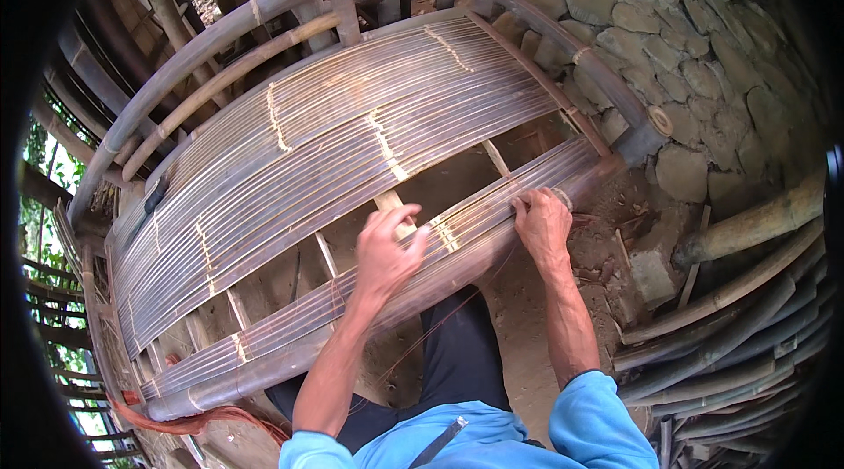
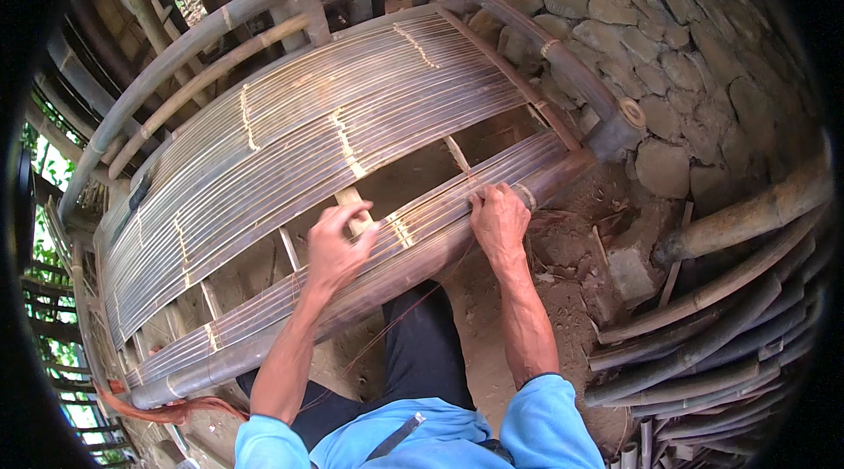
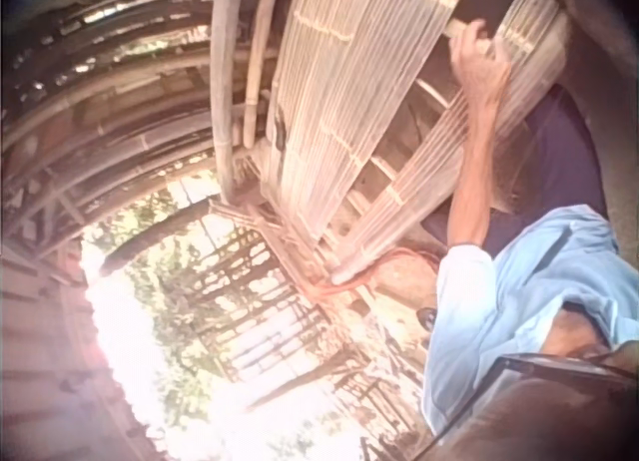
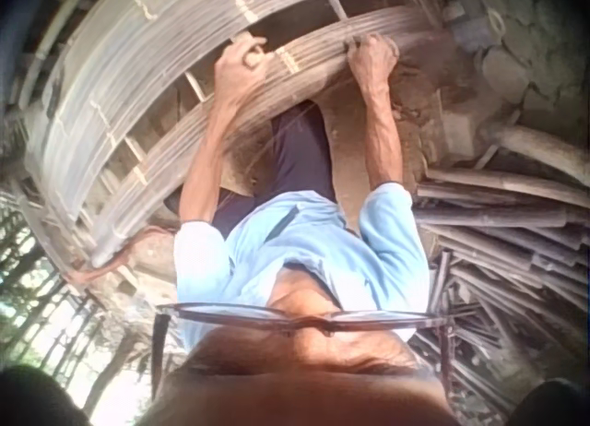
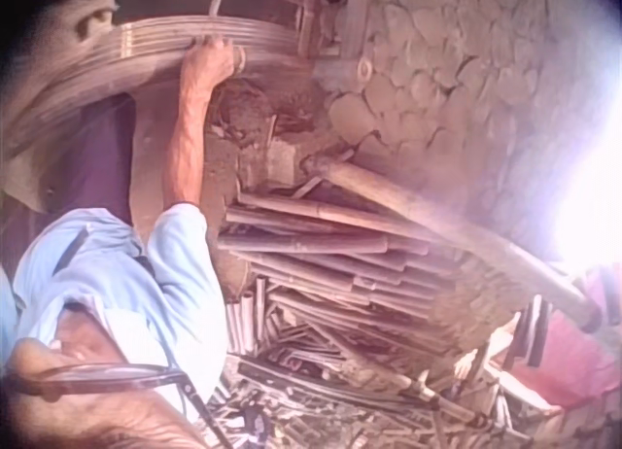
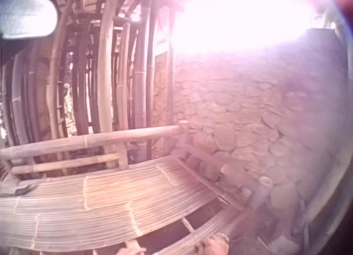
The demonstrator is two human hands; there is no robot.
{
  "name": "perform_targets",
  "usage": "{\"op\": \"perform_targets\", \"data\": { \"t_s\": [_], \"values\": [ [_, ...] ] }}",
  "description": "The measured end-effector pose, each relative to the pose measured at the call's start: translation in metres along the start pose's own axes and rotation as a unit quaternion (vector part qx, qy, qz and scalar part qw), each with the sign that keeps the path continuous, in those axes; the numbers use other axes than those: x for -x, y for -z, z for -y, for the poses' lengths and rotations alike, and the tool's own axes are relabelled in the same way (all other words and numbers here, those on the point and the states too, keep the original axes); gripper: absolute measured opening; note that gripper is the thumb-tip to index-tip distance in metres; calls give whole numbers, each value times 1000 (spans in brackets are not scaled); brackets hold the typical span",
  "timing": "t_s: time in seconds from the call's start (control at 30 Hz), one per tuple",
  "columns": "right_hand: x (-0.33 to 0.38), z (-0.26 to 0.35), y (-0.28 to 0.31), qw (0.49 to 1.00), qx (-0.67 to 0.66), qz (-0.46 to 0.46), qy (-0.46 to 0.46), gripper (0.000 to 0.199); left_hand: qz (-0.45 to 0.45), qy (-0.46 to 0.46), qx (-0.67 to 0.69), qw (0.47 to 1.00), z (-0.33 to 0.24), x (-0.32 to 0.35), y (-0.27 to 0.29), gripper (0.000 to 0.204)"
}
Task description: The person weaves a bamboo mat by hand, threading thin orange cord through and around bamboo slats arranged on a frame.
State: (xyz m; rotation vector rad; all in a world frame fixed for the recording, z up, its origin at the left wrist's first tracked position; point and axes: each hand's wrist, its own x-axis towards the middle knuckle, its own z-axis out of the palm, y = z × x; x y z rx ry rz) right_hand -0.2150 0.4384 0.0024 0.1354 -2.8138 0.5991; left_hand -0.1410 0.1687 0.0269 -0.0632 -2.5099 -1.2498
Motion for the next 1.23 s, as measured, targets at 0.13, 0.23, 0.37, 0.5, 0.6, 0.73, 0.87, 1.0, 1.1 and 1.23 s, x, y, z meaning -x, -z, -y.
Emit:
{"op": "perform_targets", "data": {
  "t_s": [0.13, 0.23, 0.37, 0.5, 0.6, 0.73, 0.87, 1.0, 1.1, 1.23],
  "values": [
    [3, -3, -3, 997, 54, -44, 33, 24, 121, 98, 84, 984, 2, -57, -79, 55],
    [19, -12, 13, 1000, -14, -20, 9, 24, 218, 223, 127, 942, -17, -96, -121, 66],
    [24, -14, 15, 990, -129, 42, -38, 29, 258, 271, 229, 899, 14, -130, -159, 41],
    [16, -36, 15, 965, -261, -29, -28, 39, 277, 347, 279, 852, -7, -129, -173, 33],
    [-16, -31, 13, 869, -491, -39, -54, 37, 317, 350, 222, 853, -1, -129, -172, 40],
    [-41, -25, 2, 666, -742, -43, -60, 37, 418, 271, 134, 857, -3, -125, -169, 57],
    [-53, -36, -7, 479, -877, 4, -17, 35, 382, 261, 166, 871, 28, -121, -186, 62],
    [-28, -23, -1, 572, -811, -42, -115, 41, 354, 238, 139, 894, 12, -114, -180, 77],
    [31, -3, -15, 758, -643, -11, -104, 43, 384, 229, 76, 891, 19, -115, -179, 78],
    [18, 28, -11, 824, -565, 18, -50, 41, 354, 213, -29, 910, 12, -117, -164, 82]
  ]
}}
